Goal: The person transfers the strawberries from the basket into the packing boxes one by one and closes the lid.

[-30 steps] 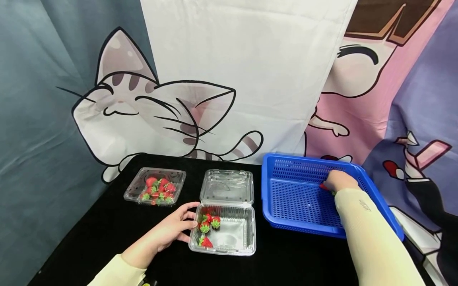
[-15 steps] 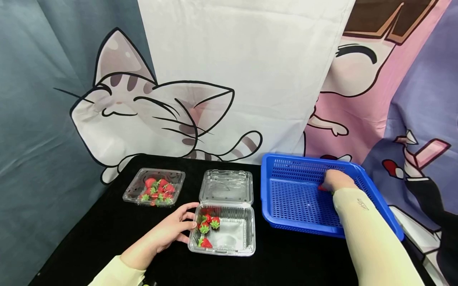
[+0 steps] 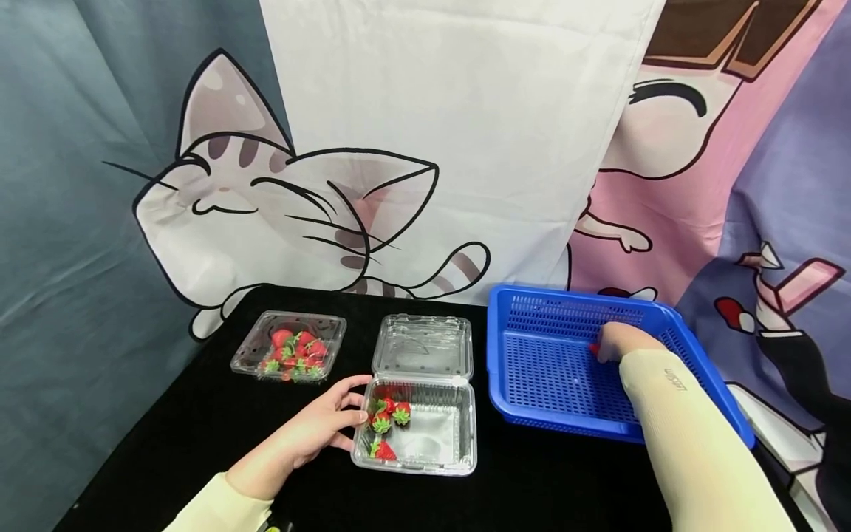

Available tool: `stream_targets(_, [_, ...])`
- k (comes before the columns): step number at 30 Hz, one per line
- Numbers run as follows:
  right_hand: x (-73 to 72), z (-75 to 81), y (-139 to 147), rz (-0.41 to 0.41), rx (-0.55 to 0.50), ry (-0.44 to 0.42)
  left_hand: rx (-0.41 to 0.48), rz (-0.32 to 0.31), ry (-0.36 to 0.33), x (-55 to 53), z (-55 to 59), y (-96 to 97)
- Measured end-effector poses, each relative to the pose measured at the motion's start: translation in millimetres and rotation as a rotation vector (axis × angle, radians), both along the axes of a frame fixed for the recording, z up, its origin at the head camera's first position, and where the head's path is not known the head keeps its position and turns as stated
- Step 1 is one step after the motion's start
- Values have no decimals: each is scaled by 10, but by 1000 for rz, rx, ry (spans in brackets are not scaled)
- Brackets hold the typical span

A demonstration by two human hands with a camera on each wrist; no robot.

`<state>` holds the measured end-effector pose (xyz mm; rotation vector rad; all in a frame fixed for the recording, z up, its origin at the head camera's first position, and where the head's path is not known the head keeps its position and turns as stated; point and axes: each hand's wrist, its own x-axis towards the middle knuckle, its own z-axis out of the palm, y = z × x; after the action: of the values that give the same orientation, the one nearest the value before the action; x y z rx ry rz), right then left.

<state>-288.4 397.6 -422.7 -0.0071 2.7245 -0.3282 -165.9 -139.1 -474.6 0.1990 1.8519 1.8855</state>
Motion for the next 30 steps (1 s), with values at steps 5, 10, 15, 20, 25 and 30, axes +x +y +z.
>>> stream_targets(5, [9,58,-38,25,-47,31,1,-4,3,2,25,10])
stream_targets(10, [-14,135,-135,81,-100,88,1,-6,3,13,36,12])
stream_targets(15, [-14,335,-348,124,-146,151,-3,2,4,16,25,14])
stream_targets(20, [99,611,-664,183,-143,205,-15,11,14,18,10,21])
stream_targets(25, [331,812,-1012,289,-108,277,-25,13,20,24,11,27])
stream_targets(30, [651,921,-1409,338,-79,376,-36,21,25,17,10,24])
